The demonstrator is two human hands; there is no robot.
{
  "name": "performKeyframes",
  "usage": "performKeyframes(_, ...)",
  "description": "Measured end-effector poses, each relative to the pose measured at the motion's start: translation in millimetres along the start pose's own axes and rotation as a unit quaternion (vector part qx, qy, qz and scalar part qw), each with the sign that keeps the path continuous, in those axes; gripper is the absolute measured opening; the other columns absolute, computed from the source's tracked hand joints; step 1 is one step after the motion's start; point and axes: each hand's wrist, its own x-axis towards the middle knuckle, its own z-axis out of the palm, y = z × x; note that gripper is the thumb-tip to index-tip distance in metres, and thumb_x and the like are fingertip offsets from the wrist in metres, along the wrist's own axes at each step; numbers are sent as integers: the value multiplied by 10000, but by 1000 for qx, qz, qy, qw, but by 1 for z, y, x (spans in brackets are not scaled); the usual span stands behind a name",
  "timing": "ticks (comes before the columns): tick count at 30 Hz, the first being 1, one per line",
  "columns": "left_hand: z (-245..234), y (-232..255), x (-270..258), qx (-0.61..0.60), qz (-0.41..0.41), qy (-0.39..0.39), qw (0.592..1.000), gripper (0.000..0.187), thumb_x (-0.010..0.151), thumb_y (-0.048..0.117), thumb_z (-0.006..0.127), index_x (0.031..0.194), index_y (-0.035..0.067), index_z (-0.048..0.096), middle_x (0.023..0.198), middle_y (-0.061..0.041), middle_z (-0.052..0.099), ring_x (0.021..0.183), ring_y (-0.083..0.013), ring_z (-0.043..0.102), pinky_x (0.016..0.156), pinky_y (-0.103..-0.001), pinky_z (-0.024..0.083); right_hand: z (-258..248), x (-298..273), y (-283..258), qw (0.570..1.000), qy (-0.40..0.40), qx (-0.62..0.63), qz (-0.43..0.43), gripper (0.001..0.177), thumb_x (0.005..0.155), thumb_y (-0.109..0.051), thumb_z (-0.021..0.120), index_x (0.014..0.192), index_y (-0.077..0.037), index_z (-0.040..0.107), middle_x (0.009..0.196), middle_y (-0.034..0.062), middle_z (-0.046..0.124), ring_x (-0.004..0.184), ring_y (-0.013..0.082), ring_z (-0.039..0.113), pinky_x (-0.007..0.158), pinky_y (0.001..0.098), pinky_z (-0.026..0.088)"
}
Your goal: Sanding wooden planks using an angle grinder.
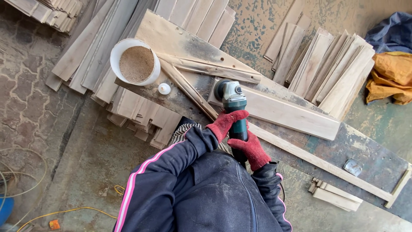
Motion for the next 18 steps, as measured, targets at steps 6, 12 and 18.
performKeyframes(6,2,-3,12,22,4,9,1000,630,582,286,996,1072,45,680,805,-145,724,803,-294,764,790,-439,633,0,3,0,1000,-12,-10,-8,483,565,-247,972,911,-52,698,744,110,637,722,229,638,655,337,516)
performKeyframes(12,6,-13,-1,13,5,-5,1000,503,630,195,939,1024,0,693,764,-170,716,726,-312,757,735,-440,643,-9,-6,7,1000,-1,6,6,486,556,-224,993,911,-61,705,743,114,641,718,232,646,658,343,527)
performKeyframes(18,-4,-11,-1,36,1,29,999,637,602,283,990,1116,52,693,866,-112,719,857,-242,744,841,-439,603,-2,-10,-7,999,-30,8,15,504,508,-192,1000,899,-55,713,725,106,640,704,234,656,651,332,532)
